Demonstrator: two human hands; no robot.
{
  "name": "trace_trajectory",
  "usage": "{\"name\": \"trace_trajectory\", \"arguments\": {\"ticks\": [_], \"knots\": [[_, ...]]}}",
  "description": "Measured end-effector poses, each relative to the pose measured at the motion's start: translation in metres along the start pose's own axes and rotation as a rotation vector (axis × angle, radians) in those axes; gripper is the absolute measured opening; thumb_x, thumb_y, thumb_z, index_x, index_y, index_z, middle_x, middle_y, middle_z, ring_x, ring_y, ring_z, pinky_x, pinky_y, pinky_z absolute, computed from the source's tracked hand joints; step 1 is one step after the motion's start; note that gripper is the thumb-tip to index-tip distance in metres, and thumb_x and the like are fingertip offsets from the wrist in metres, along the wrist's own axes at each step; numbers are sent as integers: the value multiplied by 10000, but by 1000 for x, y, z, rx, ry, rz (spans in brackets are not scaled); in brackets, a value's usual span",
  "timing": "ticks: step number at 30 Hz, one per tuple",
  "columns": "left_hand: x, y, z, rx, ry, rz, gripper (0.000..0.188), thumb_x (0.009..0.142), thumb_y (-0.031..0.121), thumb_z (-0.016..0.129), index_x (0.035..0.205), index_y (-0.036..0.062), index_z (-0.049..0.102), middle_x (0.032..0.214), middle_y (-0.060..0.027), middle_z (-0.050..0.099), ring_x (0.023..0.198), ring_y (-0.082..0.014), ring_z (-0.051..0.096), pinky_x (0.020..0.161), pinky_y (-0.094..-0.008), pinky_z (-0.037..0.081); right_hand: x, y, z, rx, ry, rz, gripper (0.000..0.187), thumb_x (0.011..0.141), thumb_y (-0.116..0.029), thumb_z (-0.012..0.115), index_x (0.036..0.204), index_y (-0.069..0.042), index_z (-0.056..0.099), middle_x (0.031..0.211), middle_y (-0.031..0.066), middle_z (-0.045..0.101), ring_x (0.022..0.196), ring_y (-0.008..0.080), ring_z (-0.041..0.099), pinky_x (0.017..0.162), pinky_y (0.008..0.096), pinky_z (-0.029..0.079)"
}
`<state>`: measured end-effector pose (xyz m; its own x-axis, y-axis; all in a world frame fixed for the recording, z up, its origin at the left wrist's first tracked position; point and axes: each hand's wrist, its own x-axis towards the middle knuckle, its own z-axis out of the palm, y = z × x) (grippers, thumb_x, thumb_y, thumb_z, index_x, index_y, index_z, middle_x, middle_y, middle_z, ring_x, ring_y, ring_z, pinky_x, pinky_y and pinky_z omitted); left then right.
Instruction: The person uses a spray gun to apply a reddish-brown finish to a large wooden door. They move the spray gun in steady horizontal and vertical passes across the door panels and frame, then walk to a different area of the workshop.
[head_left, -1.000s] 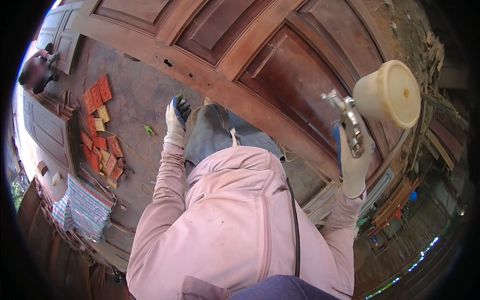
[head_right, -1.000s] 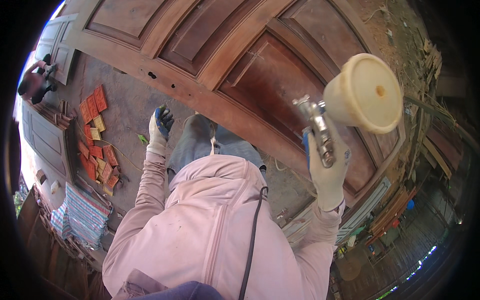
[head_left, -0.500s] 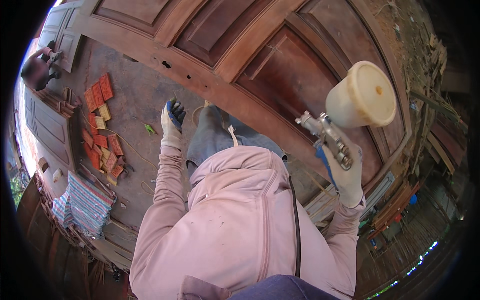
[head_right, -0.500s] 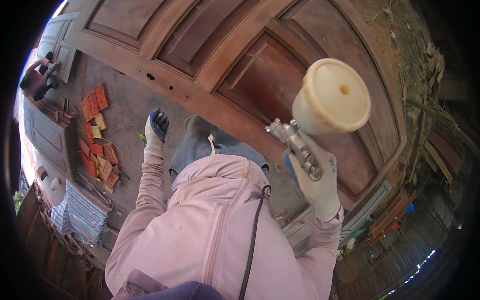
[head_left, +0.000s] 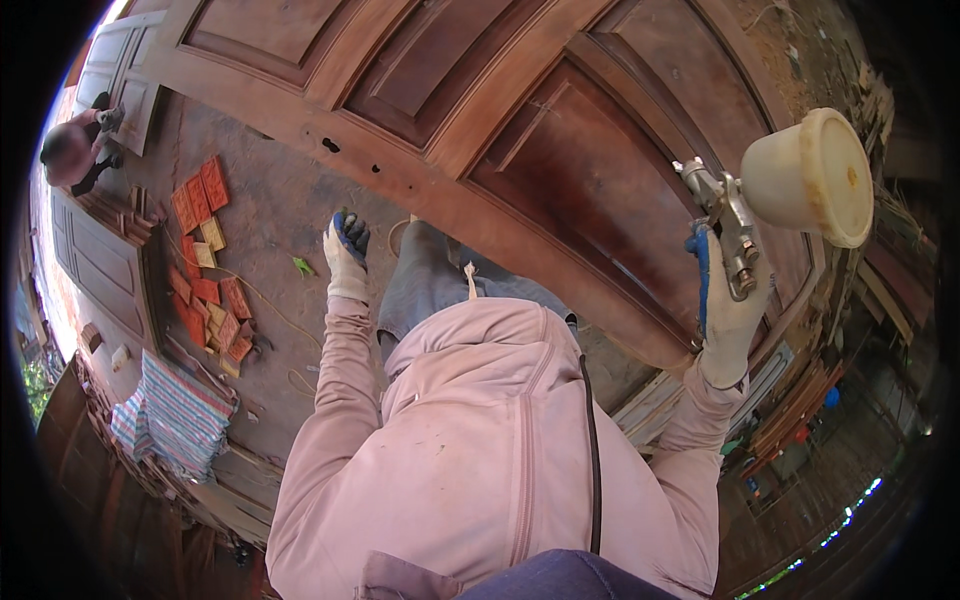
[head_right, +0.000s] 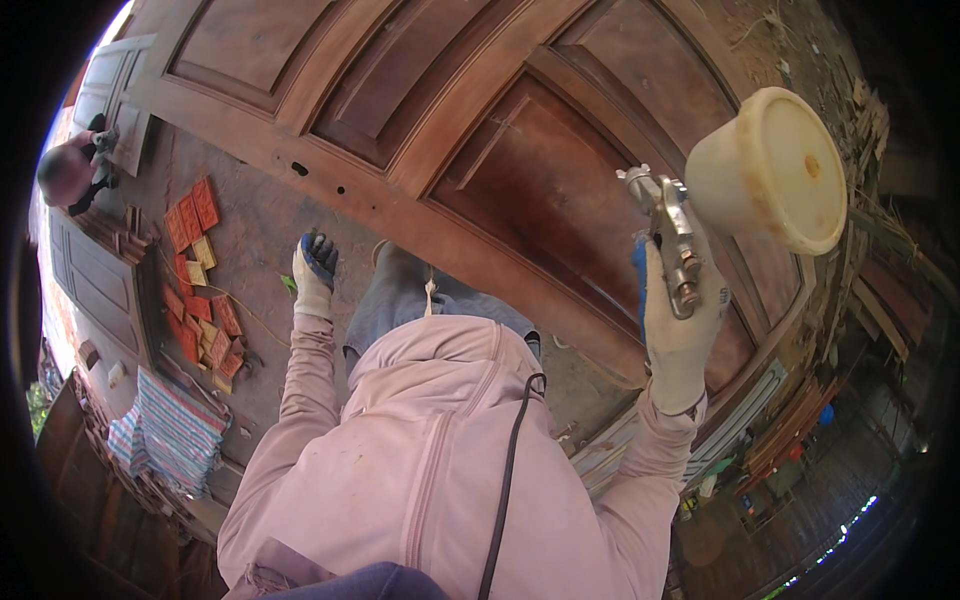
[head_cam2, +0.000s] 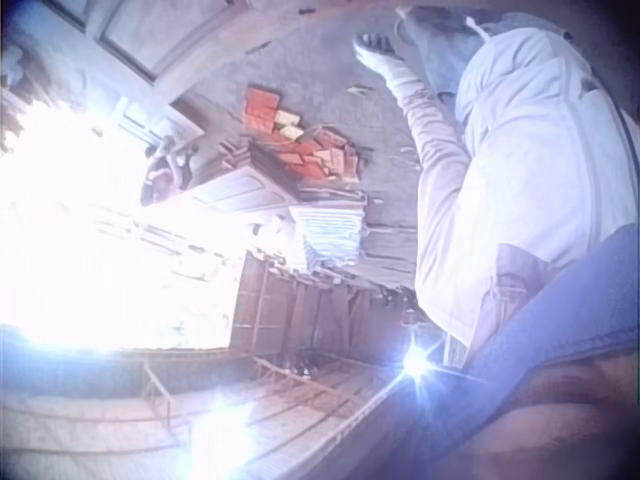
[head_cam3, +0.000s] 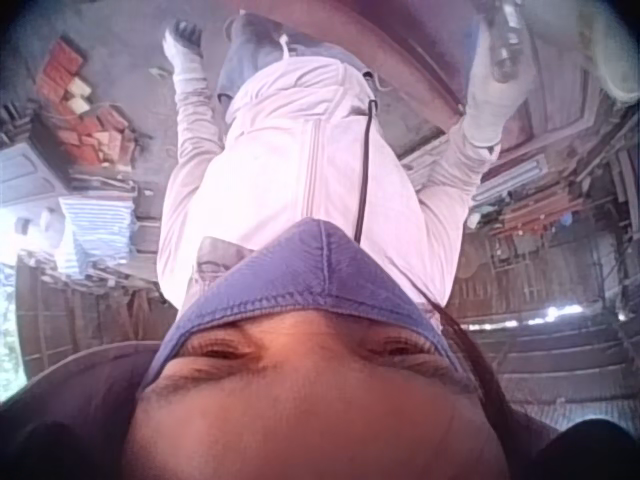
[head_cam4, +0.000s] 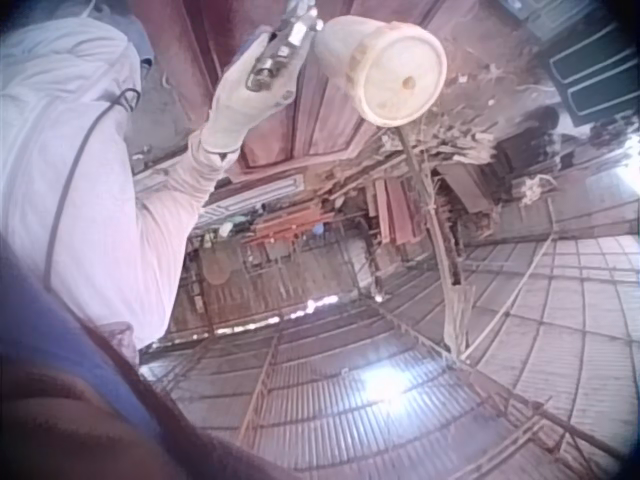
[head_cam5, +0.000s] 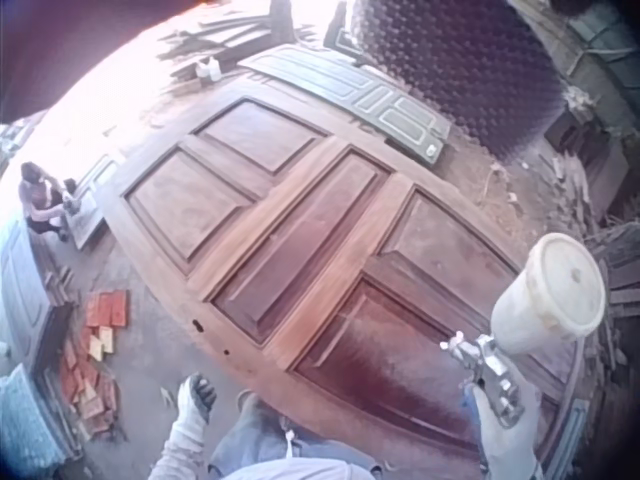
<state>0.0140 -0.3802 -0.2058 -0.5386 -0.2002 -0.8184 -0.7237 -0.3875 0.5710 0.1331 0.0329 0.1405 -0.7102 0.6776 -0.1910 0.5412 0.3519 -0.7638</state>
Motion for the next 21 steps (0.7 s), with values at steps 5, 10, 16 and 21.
{"name": "trace_trajectory", "arguments": {"ticks": [5,10,16,21], "knots": [[-26,12,38,153,132,287,321,972,271,571,1232,83,568,1042,-38,610,909,-190,617,801,-332,516,-12,-8,2,-51,-120,-105,415,890,3,622,1300,34,566,987,124,694,852,127,654,771,282,523],[-114,20,107,369,-265,474,262,1008,220,540,1237,102,585,1010,-42,619,855,-122,593,766,-300,508,-28,5,1,75,-309,46,475,864,18,644,1330,25,549,1124,144,693,969,145,653,867,291,506],[-246,-18,171,459,-1367,-161,394,1009,256,556,1330,28,542,1056,6,620,931,-71,538,835,-238,451,-14,12,39,223,-360,-10,489,860,17,658,1336,22,542,1152,142,683,1017,163,654,896,294,504],[-265,-48,195,422,-1495,-450,368,978,151,605,1303,-14,557,1101,6,636,938,-66,551,841,-231,467,0,15,57,195,-353,-70,462,867,23,651,1318,23,555,1127,148,687,991,164,664,868,300,522]]}}
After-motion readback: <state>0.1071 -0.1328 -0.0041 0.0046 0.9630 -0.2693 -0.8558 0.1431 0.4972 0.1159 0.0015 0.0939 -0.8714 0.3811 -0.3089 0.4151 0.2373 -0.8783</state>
